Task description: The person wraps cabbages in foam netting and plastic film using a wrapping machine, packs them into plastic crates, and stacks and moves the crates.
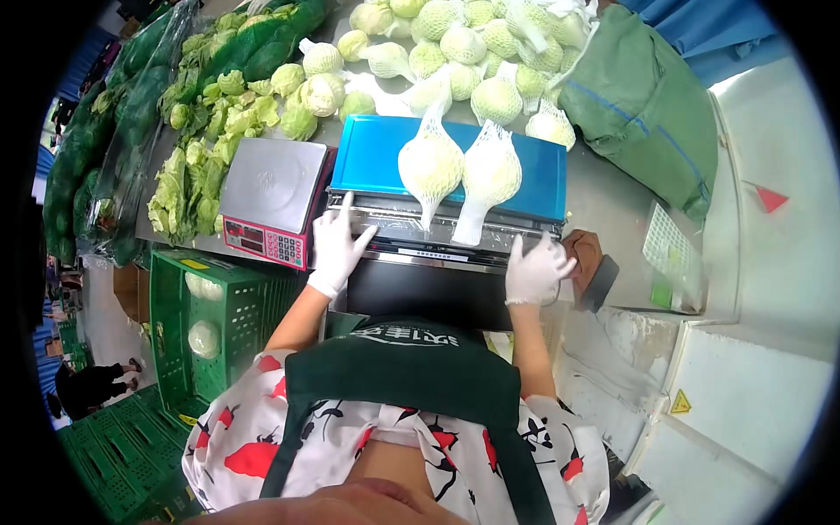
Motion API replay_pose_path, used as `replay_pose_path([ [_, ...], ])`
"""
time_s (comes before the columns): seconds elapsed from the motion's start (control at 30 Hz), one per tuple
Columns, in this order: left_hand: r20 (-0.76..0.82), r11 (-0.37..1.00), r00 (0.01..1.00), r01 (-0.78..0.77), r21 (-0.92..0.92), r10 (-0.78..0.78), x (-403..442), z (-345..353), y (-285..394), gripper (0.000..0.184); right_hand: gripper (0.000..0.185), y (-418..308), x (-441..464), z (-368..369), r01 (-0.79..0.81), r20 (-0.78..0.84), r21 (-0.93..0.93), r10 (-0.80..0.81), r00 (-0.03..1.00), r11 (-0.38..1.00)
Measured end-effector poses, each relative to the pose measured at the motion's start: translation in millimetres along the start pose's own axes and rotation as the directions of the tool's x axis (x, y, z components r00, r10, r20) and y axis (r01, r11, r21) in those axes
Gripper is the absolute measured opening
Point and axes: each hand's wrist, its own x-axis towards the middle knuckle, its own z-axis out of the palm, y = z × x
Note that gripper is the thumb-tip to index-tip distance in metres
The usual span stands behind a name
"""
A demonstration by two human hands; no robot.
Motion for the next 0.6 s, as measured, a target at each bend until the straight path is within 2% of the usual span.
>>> replay_pose_path([
  [0.03,0.023,0.993,1.000,0.021,-0.112,-0.018,1.7,11.3,3.4,0.074,0.056,-5.8,1.2,6.6,0.004,0.002,0.127,-0.005,1.000,0.992],
  [0.07,0.048,0.974,0.998,0.043,-0.222,-0.033,4.1,27.8,1.7,0.074,0.044,-4.3,4.1,27.6,0.031,-0.088,0.057,-0.026,0.996,0.998],
  [0.1,-0.021,0.968,0.999,0.028,-0.247,-0.034,6.6,41.5,-5.1,0.065,0.038,-4.2,5.7,28.1,-0.023,0.005,0.224,0.022,1.000,0.974],
  [0.13,-0.016,0.928,0.997,0.061,-0.369,-0.072,9.8,41.8,-9.2,0.048,0.032,-4.4,7.4,28.5,-0.091,0.102,0.379,0.056,0.993,0.921],
  [0.17,0.185,0.671,0.965,0.260,-0.695,-0.184,11.5,41.2,-14.5,0.039,0.022,1.2,9.8,30.3,-0.088,0.135,0.471,0.027,0.990,0.878],
  [0.2,0.413,0.279,0.889,0.455,-0.846,-0.199,12.5,30.2,-13.4,0.031,0.022,11.2,12.8,22.2,-0.226,0.335,0.695,-0.030,0.942,0.682],
  [0.23,0.463,0.244,0.876,0.482,-0.841,-0.133,17.4,-0.4,-4.0,0.025,0.024,16.7,13.6,-2.8,-0.357,0.422,0.837,-0.075,0.903,0.415],
  [0.27,0.490,0.300,0.872,0.474,-0.828,-0.028,14.9,-25.6,-0.2,0.022,0.026,22.9,12.1,-33.4,-0.470,0.482,0.876,-0.150,0.863,0.108],
  [0.3,0.480,0.439,0.871,0.393,-0.808,0.104,7.7,-42.0,-2.7,0.020,0.027,36.8,6.7,-55.6,-0.271,0.351,0.912,-0.243,0.904,0.307],
  [0.33,0.475,0.556,0.849,0.285,-0.781,0.232,1.7,-56.4,-5.7,0.019,0.025,54.9,-0.5,-63.5,-0.460,0.474,0.880,-0.240,0.847,0.116],
  [0.37,0.497,0.529,0.822,0.301,-0.794,0.278,-4.8,-74.0,-6.5,0.017,0.023,82.0,-9.4,-64.3,-0.437,0.468,0.884,-0.322,0.823,0.169],
  [0.4,0.516,0.503,0.794,0.318,-0.804,0.322,-6.4,-93.1,-5.2,0.015,0.020,69.8,-15.2,-104.9,-0.646,0.614,0.762,-0.266,0.743,-0.047],
  [0.43,0.476,0.492,0.775,0.249,-0.834,0.415,0.4,-117.1,0.4,0.013,0.013,87.9,-14.5,-125.2,-0.661,0.664,0.740,-0.288,0.689,0.124],
  [0.47,0.437,0.475,0.746,0.184,-0.861,0.503,9.5,-140.1,6.1,0.012,0.011,85.1,-3.5,-148.5,-0.560,0.520,0.826,-0.475,0.710,0.068],
  [0.5,0.379,0.386,0.765,0.185,-0.904,0.521,17.1,-153.5,8.9,0.010,0.012,82.1,6.3,-169.9,-0.463,0.350,0.886,-0.632,0.691,-0.015],
  [0.53,0.381,0.304,0.819,0.266,-0.915,0.429,28.8,-167.4,16.2,0.011,0.014,79.3,25.8,-179.9,-0.360,0.236,0.931,-0.645,0.727,-0.065],
  [0.57,0.263,0.230,0.914,0.196,-0.953,0.309,39.7,-158.1,12.9,0.015,0.018,79.9,52.5,-179.9,-0.252,0.120,0.961,-0.651,0.749,-0.113],
  [0.6,0.216,0.603,0.948,0.033,-0.797,0.234,65.8,-158.1,11.6,0.036,0.014,49.6,73.7,-182.7,-0.312,0.221,0.939,-0.445,0.868,-0.142],
])
